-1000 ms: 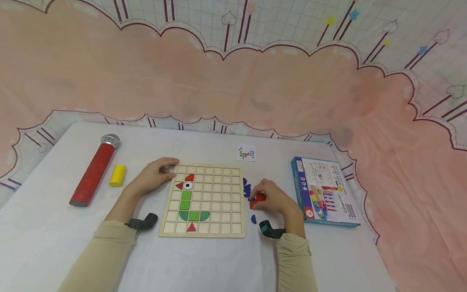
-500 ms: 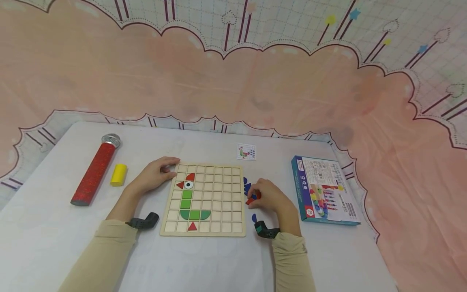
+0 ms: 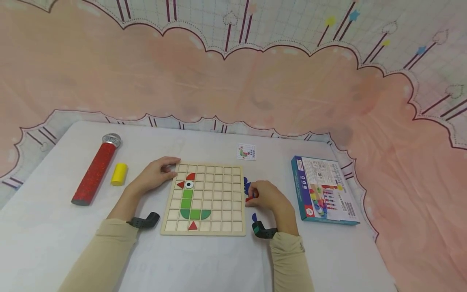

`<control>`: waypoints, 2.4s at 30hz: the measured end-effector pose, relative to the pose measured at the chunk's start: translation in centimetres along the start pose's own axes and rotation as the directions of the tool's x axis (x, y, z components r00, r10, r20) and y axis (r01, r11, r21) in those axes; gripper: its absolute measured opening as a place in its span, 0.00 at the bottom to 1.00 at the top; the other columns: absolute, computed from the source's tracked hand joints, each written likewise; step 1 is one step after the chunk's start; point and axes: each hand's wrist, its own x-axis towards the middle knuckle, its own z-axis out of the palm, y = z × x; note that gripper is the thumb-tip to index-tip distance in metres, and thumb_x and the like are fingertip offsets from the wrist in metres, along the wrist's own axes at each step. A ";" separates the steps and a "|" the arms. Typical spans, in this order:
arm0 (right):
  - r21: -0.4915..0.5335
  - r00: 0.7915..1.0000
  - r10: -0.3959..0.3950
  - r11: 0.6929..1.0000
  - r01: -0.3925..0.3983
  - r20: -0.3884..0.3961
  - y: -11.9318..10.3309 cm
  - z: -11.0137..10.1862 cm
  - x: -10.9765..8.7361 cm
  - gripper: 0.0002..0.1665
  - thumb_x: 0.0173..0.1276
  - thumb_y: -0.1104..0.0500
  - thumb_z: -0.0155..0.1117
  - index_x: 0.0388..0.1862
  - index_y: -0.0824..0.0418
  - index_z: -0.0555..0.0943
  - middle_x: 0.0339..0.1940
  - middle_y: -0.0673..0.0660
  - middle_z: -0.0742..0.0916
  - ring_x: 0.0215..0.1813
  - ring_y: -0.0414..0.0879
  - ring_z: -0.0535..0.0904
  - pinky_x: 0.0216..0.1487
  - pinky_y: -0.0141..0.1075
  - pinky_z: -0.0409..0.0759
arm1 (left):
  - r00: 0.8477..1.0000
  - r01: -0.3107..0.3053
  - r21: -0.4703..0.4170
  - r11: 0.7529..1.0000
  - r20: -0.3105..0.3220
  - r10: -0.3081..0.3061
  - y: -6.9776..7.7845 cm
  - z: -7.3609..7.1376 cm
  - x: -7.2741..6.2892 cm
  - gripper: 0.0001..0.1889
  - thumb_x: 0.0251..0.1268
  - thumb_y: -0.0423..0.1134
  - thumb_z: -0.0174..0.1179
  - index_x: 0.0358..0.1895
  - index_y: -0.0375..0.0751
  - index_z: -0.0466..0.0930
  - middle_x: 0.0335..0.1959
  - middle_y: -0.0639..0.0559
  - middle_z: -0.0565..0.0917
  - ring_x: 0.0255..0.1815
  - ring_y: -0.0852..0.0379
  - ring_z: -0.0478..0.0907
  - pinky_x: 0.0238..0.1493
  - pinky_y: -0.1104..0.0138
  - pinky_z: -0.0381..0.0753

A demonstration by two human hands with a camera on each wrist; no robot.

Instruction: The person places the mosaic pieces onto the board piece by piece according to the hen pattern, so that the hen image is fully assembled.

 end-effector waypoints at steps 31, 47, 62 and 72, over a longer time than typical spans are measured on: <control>0.043 0.957 -0.288 0.957 0.287 0.018 -9.9 4.7 3.4 0.07 0.63 0.54 0.67 0.40 0.51 0.84 0.32 0.43 0.84 0.36 0.37 0.76 0.40 0.28 0.76 | 1.000 0.007 -0.033 0.999 0.024 -0.006 0.1 -0.1 -0.1 0.27 0.64 0.36 0.60 0.67 0.41 0.69 0.69 0.45 0.68 0.60 0.43 0.73 0.63 0.51 0.71; 0.042 0.966 -0.254 0.967 0.252 0.053 -10.2 6.0 3.3 0.06 0.63 0.53 0.66 0.39 0.49 0.84 0.31 0.42 0.84 0.33 0.37 0.76 0.35 0.26 0.77 | 1.000 0.017 -0.041 0.999 0.026 -0.016 0.4 0.0 -0.4 0.26 0.64 0.36 0.60 0.67 0.42 0.69 0.69 0.46 0.68 0.60 0.43 0.72 0.63 0.50 0.71; -0.021 0.968 -0.248 0.968 0.249 0.045 -10.0 6.0 3.3 0.05 0.63 0.52 0.67 0.38 0.49 0.85 0.31 0.42 0.83 0.32 0.38 0.74 0.33 0.27 0.75 | 1.000 0.011 -0.040 0.999 0.023 -0.010 0.0 0.1 -0.1 0.26 0.64 0.37 0.60 0.66 0.43 0.70 0.69 0.47 0.68 0.60 0.44 0.72 0.63 0.50 0.71; -0.045 0.967 -0.255 0.966 0.256 0.029 -10.0 5.9 3.1 0.06 0.62 0.52 0.67 0.38 0.49 0.86 0.32 0.42 0.83 0.32 0.38 0.74 0.33 0.27 0.74 | 1.000 0.001 -0.039 0.999 0.019 0.000 0.2 0.1 -0.2 0.26 0.64 0.36 0.60 0.66 0.42 0.70 0.68 0.46 0.69 0.60 0.43 0.72 0.63 0.50 0.71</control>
